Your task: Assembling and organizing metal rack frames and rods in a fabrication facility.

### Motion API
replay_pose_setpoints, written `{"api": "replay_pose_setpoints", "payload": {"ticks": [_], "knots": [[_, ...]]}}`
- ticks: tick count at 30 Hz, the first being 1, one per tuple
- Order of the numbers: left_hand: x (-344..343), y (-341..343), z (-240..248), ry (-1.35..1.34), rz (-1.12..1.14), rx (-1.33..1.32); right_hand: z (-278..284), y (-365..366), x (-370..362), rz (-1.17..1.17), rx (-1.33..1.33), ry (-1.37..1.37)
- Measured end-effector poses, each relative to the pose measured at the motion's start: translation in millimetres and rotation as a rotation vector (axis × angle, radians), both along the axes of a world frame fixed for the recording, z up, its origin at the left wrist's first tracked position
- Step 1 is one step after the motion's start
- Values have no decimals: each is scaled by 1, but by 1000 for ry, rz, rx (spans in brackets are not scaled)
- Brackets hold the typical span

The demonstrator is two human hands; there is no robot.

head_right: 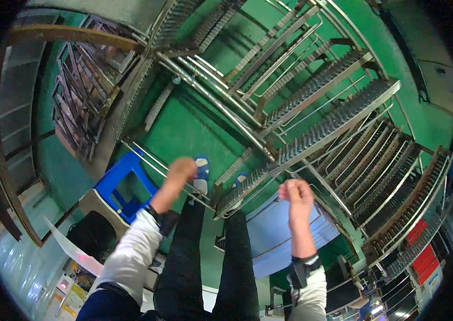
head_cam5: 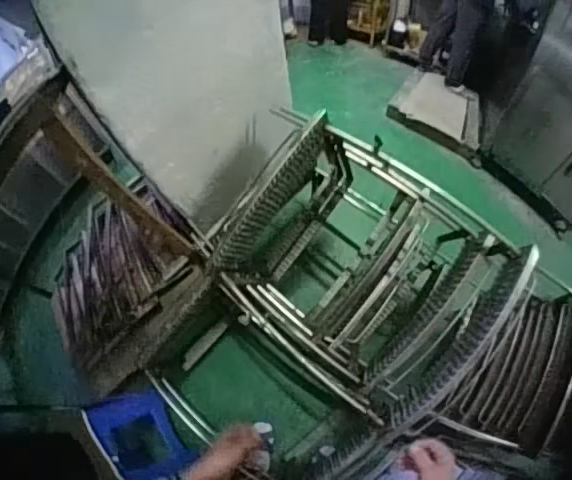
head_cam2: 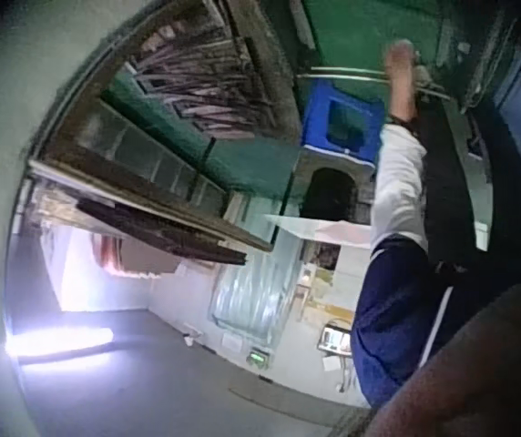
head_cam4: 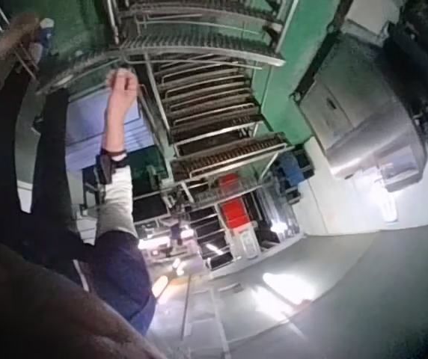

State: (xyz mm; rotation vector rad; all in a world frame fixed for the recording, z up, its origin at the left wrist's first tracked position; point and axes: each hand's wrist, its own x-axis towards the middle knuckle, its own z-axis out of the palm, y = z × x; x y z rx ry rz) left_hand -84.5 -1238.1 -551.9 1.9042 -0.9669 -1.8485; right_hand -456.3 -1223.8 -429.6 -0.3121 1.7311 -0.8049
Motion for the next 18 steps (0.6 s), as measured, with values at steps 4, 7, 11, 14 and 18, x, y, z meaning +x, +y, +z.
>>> {"api": "replay_pose_setpoints", "payload": {"ticks": [4, 7, 11, 14, 18], "knots": [[-2, -204, 60, -384, 100, -723, 59, -84, -31, -130, -225, 242], [-3, -309, 94, -708, -83, -1057, 70, -124, -52, -233, -261, 288], [-11, -376, 93, -613, -255, -819, 35, -134, -79, -107, -192, 285], [-19, -394, 73, -531, -242, -828, 26, -134, -75, -117, -162, 182], [-23, -412, 67, -399, -55, -707, 32, -135, -77, -177, -217, -92]]}}
